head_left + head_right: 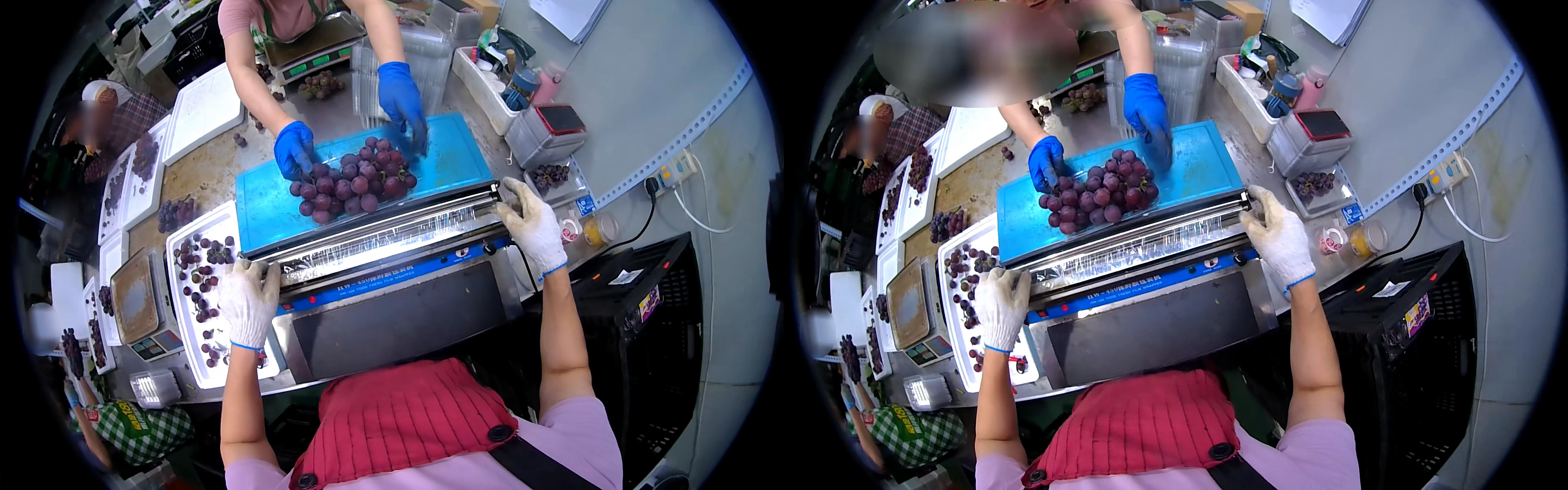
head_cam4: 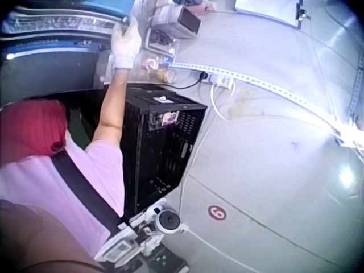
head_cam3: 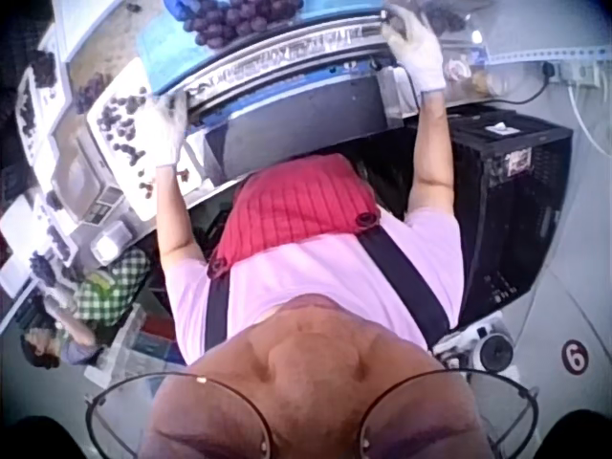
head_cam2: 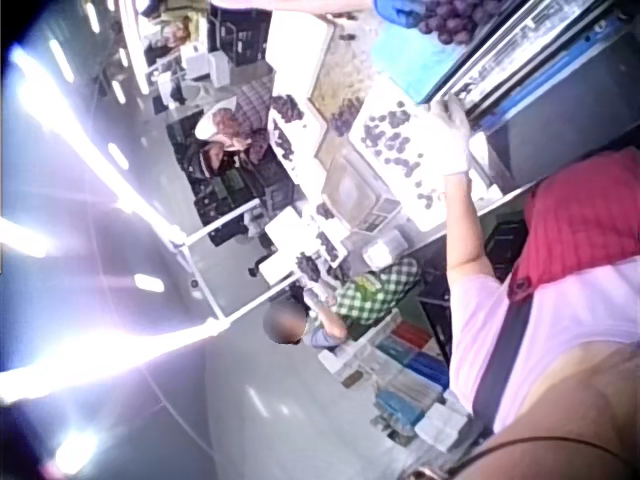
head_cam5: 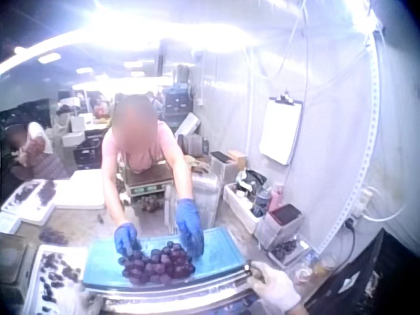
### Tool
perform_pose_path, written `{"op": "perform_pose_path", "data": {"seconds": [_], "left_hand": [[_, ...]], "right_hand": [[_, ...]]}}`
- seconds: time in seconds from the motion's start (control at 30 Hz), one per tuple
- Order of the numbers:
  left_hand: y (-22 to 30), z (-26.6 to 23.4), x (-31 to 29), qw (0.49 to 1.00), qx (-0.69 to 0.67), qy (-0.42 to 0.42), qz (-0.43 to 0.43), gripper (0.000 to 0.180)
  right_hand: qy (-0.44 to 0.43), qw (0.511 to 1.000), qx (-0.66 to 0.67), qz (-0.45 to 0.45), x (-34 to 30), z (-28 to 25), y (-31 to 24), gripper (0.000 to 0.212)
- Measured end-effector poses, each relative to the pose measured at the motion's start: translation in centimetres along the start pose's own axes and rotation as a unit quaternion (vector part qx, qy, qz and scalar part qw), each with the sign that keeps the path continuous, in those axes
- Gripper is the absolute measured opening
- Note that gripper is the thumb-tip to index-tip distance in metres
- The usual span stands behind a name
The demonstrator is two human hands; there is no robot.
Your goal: The person weighs grape clusters on a scale, trims stems with shears, wraps the clusters in plastic film using a machine, and places the packages into a black crate.
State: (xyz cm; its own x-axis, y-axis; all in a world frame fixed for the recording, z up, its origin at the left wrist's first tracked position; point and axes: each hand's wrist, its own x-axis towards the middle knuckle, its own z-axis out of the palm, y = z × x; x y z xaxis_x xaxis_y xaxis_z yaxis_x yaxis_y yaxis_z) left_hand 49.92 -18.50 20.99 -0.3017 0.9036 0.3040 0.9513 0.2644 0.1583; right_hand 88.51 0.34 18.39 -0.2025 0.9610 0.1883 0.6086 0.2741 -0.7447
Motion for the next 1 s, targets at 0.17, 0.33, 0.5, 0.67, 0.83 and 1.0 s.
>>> {"op": "perform_pose_path", "data": {"seconds": [0.17,0.33,0.5,0.67,0.83,1.0], "left_hand": [[1.0,2.3,-0.8,0.996,0.07,0.043,0.033,0.03],[3.0,3.9,0.0,0.999,-0.007,0.017,-0.03,0.037],[2.9,4.6,0.3,0.994,-0.07,0.037,-0.078,0.03],[2.6,1.5,-1.2,0.744,-0.564,-0.14,-0.33,0.027],[1.7,-0.4,-4.7,0.306,-0.87,-0.266,-0.282,0.032],[2.1,-3.9,-6.9,0.224,-0.94,-0.241,-0.086,0.027]], "right_hand": [[-0.09,0.981,-0.149,0.083,0.3,1.0,-3.7,0.066],[-0.101,0.98,-0.134,0.11,1.5,4.0,-3.1,0.085],[-0.075,0.99,-0.055,0.106,1.8,4.6,-3.3,0.077],[-0.076,0.94,0.245,0.224,-0.5,2.0,-3.1,0.059],[-0.258,0.662,0.603,0.364,-3.8,-2.3,-3.2,0.042],[-0.313,0.621,0.642,0.323,-7.2,-6.1,-6.4,0.037]]}}
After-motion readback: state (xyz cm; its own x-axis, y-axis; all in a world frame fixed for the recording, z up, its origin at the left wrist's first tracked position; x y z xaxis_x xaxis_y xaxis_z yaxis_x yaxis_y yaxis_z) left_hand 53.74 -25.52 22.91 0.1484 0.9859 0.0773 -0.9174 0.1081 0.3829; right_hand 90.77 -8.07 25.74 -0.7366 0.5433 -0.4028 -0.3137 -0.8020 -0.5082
